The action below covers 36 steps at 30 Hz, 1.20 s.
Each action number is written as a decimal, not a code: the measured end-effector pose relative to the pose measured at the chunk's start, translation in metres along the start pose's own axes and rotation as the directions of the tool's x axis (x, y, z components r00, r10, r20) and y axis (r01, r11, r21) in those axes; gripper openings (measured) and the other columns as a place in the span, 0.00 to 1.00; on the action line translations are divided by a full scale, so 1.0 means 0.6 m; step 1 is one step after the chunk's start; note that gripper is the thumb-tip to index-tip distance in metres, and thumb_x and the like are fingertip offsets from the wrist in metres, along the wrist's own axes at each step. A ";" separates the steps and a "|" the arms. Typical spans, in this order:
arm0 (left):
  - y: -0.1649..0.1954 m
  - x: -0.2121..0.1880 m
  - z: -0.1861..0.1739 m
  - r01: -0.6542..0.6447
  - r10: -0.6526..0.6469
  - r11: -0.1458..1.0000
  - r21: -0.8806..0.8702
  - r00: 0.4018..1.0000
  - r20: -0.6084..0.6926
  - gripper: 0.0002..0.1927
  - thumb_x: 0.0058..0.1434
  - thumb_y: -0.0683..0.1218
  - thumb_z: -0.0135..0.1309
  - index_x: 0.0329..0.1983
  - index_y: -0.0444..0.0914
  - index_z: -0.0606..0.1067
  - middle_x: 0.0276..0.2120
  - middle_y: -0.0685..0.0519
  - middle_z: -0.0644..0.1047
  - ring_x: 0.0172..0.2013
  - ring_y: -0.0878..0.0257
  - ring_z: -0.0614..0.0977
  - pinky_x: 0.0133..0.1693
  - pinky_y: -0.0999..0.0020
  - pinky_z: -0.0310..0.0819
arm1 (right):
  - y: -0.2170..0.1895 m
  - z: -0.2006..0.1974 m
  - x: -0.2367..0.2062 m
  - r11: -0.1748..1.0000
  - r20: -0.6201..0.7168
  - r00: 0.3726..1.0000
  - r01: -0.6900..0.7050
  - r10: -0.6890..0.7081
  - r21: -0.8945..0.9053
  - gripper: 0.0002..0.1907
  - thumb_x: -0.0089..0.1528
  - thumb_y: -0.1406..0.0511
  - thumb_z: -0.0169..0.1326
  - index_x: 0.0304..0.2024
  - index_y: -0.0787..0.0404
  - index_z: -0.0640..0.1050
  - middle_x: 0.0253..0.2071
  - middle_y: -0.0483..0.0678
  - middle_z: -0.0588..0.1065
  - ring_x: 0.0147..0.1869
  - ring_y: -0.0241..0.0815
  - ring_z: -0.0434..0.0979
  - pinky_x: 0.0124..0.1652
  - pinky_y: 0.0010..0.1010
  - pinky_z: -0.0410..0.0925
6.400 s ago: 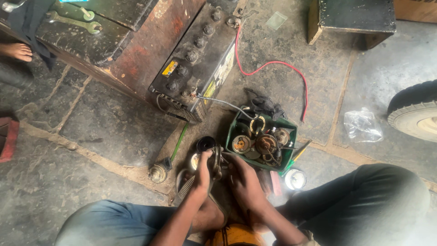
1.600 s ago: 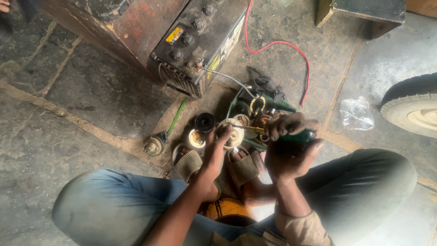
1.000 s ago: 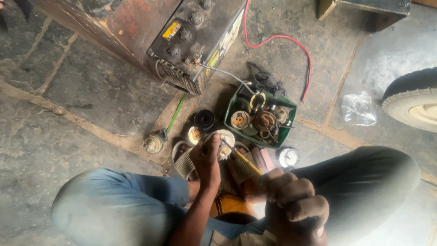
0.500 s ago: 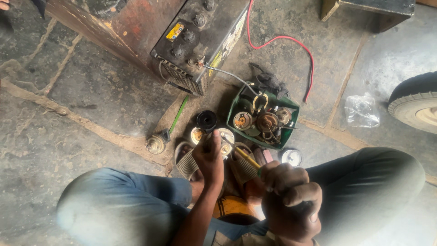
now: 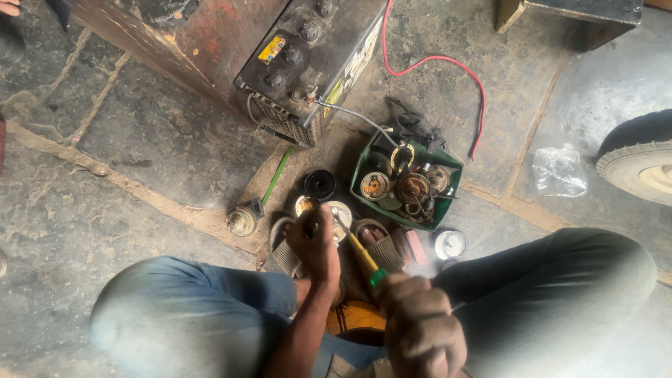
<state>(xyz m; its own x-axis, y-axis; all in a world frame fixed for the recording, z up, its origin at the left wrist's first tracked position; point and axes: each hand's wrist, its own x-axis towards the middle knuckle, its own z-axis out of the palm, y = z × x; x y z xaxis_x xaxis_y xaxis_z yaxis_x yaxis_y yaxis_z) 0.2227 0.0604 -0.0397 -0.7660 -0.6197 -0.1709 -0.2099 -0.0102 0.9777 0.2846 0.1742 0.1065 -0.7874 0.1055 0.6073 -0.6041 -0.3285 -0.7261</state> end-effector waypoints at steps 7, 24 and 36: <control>0.011 -0.005 -0.019 0.157 -0.158 0.987 -0.025 0.986 -0.052 0.17 0.54 0.60 0.61 0.29 0.42 0.76 0.31 0.51 0.76 0.28 0.67 0.75 0.31 0.66 0.75 | -0.013 -0.005 -0.016 0.996 0.001 1.000 -0.031 0.031 -0.081 0.13 0.72 0.59 0.48 0.33 0.55 0.71 0.30 0.43 0.70 0.31 0.38 0.70 0.35 0.34 0.71; 0.053 -0.021 -0.022 -0.047 0.101 0.945 -0.322 0.983 0.151 0.15 0.60 0.52 0.62 0.24 0.40 0.75 0.18 0.58 0.74 0.17 0.73 0.71 0.22 0.74 0.68 | -0.038 -0.066 -0.050 0.977 0.206 0.960 -0.164 0.190 -0.137 0.18 0.69 0.60 0.55 0.25 0.60 0.74 0.24 0.44 0.76 0.24 0.38 0.77 0.33 0.32 0.75; 0.033 -0.002 -0.026 -0.057 0.069 0.995 -0.081 0.985 0.157 0.14 0.59 0.52 0.57 0.23 0.39 0.76 0.16 0.58 0.74 0.16 0.72 0.71 0.23 0.73 0.69 | -0.027 -0.062 0.054 0.991 0.421 0.903 0.042 -0.091 0.124 0.21 0.68 0.65 0.51 0.19 0.59 0.70 0.18 0.45 0.73 0.22 0.38 0.77 0.31 0.33 0.76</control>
<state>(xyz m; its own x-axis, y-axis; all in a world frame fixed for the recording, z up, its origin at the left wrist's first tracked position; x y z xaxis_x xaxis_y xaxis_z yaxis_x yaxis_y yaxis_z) 0.2289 0.0486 -0.0182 -0.8645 -0.4881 -0.1199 -0.1159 -0.0385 0.9925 0.2645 0.2177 0.1258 -0.6037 -0.2697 0.7502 -0.6170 -0.4378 -0.6540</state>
